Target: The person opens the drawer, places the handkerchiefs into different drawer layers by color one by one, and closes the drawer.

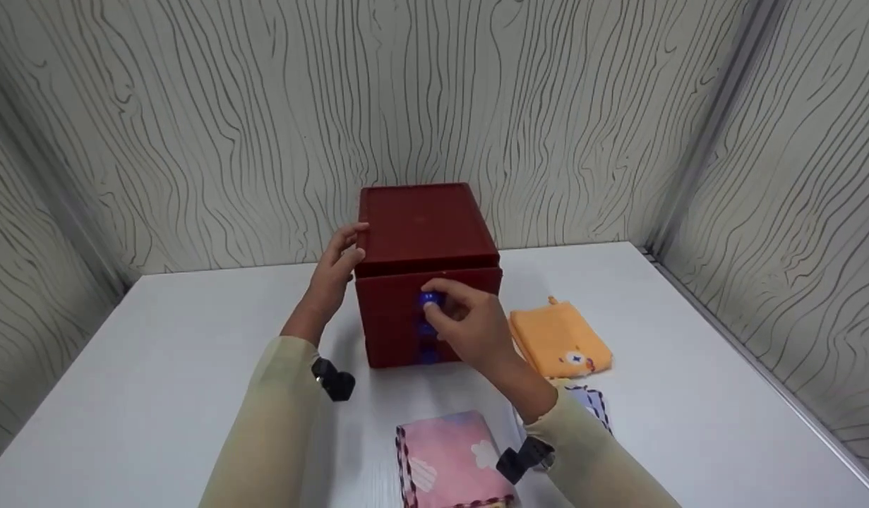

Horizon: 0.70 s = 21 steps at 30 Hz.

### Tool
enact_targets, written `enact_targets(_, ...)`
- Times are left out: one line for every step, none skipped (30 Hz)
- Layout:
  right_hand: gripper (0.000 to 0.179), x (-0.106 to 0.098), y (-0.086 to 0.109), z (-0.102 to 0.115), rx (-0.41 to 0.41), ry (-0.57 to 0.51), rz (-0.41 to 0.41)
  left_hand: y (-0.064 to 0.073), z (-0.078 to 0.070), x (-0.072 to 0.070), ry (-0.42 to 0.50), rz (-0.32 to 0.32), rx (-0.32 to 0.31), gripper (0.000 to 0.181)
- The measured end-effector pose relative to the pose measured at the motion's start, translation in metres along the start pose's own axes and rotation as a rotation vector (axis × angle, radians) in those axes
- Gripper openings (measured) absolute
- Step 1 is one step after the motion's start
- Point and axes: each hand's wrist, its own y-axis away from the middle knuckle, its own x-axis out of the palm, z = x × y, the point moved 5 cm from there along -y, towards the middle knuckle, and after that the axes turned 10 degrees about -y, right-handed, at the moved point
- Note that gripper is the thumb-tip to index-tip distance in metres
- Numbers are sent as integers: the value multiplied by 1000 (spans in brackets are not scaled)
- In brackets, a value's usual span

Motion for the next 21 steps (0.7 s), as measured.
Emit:
enact_targets(19,0,1,1,-3,-4,2,0,0,0,5,-4,2,45)
enact_targets(19,-1,1,2,-6,-6,3,0,-1,0,11,-6,7,46)
enact_targets(19,-1,2,3,-10,-5,5,0,-2,0,19,-8,15,46)
enact_targets(19,-1,3,4,-14,-3,6,-1,-2,0,25,-10,24,46)
enact_targets(19,-2,3,5,-18,-4,8,-1,-3,0,31,-10,31,47)
enact_targets(19,-2,4,6,-21,-8,10,-2,-4,0,39,-7,39,47)
enact_targets(19,-2,4,6,-22,-11,12,-2,-4,1,47,-5,47,47)
enact_targets(19,-2,5,6,-22,-11,13,-3,-4,1,50,-4,52,47)
enact_targets(19,-3,5,6,-21,-11,13,-3,-4,1,56,-3,56,47)
enact_targets(19,-3,6,6,-20,-9,12,-4,-4,1,57,-3,57,47)
enact_targets(19,-3,7,7,-18,-8,10,-4,-4,2,57,-4,57,47)
enact_targets(20,-3,8,7,-12,-9,8,-4,-3,2,56,-5,55,46)
enact_targets(20,-3,9,9,-8,-6,5,-4,-3,2,52,-8,52,46)
enact_targets(20,-3,11,12,-7,-8,2,-3,-2,2,49,-10,48,46)
enact_targets(20,-3,12,16,-5,-9,0,-3,-2,2,49,-11,45,46)
enact_targets(19,-3,14,20,-1,-11,-1,-2,-1,2,47,-10,42,46)
enact_targets(19,-3,16,24,3,-12,0,-2,-1,2,50,-10,40,46)
enact_targets(20,-3,18,27,6,-14,2,-1,0,2,50,-10,37,46)
enact_targets(20,-3,19,31,8,-13,4,-1,0,2,48,-10,34,47)
enact_targets(20,-3,21,35,8,-12,7,0,0,3,46,-10,30,47)
enact_targets(20,-3,22,36,12,-7,9,0,1,3,42,-11,26,47)
